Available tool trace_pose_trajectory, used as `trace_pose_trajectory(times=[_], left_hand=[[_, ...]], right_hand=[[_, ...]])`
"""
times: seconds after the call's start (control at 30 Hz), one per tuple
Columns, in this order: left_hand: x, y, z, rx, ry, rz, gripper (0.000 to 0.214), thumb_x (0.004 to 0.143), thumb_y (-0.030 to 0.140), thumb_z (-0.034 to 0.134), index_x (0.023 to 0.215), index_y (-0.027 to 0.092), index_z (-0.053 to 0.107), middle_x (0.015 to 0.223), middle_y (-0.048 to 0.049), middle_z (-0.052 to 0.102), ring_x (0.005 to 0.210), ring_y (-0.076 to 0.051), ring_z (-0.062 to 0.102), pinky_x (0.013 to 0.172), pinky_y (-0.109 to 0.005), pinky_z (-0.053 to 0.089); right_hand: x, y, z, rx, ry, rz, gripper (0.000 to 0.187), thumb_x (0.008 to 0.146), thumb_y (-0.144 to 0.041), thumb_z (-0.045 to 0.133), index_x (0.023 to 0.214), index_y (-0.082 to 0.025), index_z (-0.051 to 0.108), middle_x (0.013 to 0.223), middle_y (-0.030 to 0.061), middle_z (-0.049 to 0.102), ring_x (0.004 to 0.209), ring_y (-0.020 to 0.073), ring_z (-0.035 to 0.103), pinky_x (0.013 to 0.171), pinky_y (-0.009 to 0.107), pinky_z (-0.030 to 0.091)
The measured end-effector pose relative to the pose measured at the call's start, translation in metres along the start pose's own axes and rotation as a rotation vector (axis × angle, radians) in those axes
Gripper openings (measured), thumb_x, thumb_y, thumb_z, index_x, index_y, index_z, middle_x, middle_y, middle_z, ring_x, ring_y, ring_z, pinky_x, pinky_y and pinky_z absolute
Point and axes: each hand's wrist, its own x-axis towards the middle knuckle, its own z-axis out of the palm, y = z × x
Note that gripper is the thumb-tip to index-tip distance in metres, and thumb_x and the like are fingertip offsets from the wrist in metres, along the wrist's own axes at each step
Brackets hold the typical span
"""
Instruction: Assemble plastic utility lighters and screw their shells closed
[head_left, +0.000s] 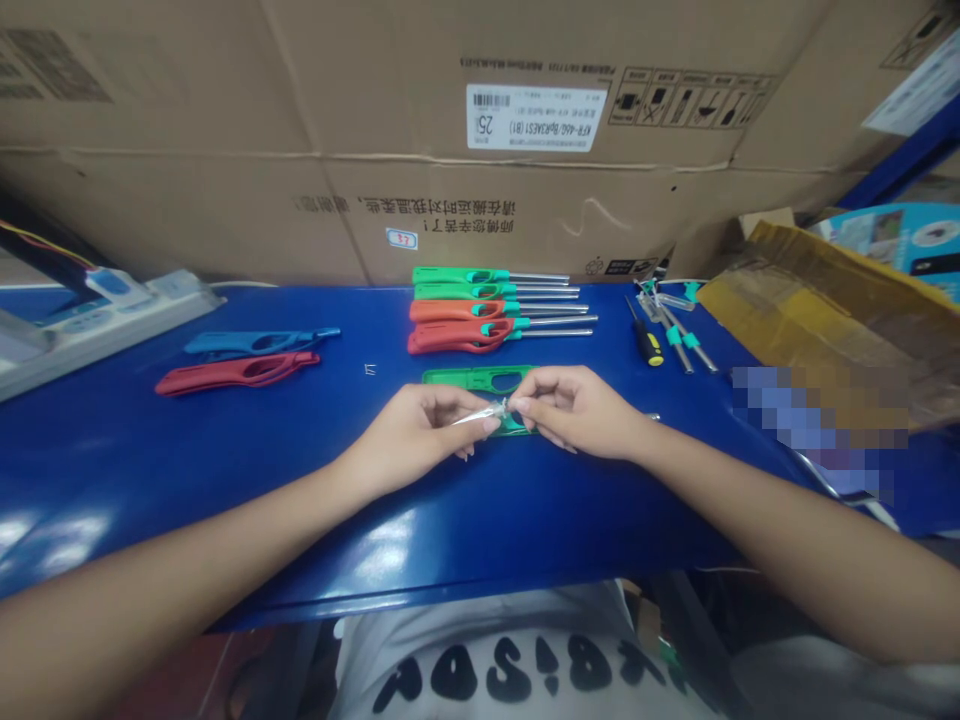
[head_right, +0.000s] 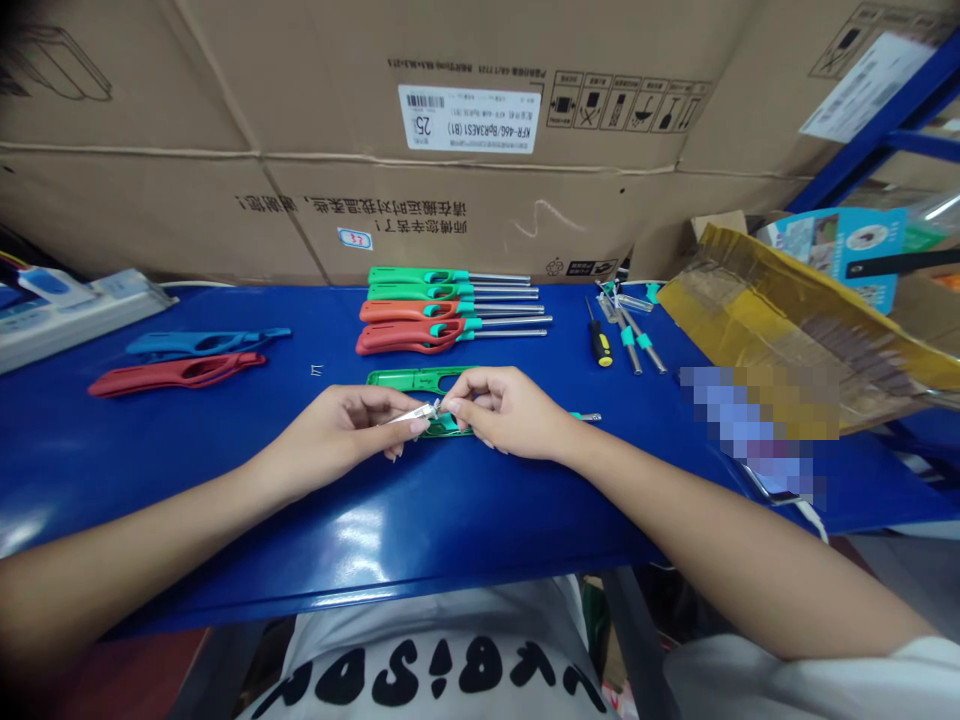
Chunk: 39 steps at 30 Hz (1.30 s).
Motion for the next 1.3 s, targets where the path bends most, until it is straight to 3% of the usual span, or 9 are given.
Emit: trace_pose_trajectory(times=[0.9,1.3], left_hand=[[-0.0012,0.0011,0.0028,0.023,-0.017,-0.022,0.036,0.078,0.040,0.081,0.099,0.011,0.076,0.084,-0.0079,0.075,0.063,-0.012,0.061,0.060,-0.023,0.050],[-0.0029,-0.0025,0.0062,0.048,-0.013,0.017,0.031,0.081,0.039,0.079,0.097,0.012,0.077,0.082,-0.0070,0.075,0.064,-0.011,0.060,0.059,-0.022,0.050]], right_hand=[[-0.0006,-0.0007,0.0022,-0.036,0.004,0.000,0.033,0.086,-0.046,0.071,0.083,-0.016,0.060,0.064,-0.0040,0.059,0.042,0.0030,0.044,0.038,0.018,0.033],[0.0000,0.0042,0.0025,-0.127,0.009,-0.014,0.028,0.082,-0.038,0.077,0.080,-0.016,0.060,0.065,-0.0018,0.063,0.055,0.0067,0.054,0.052,0.019,0.041]])
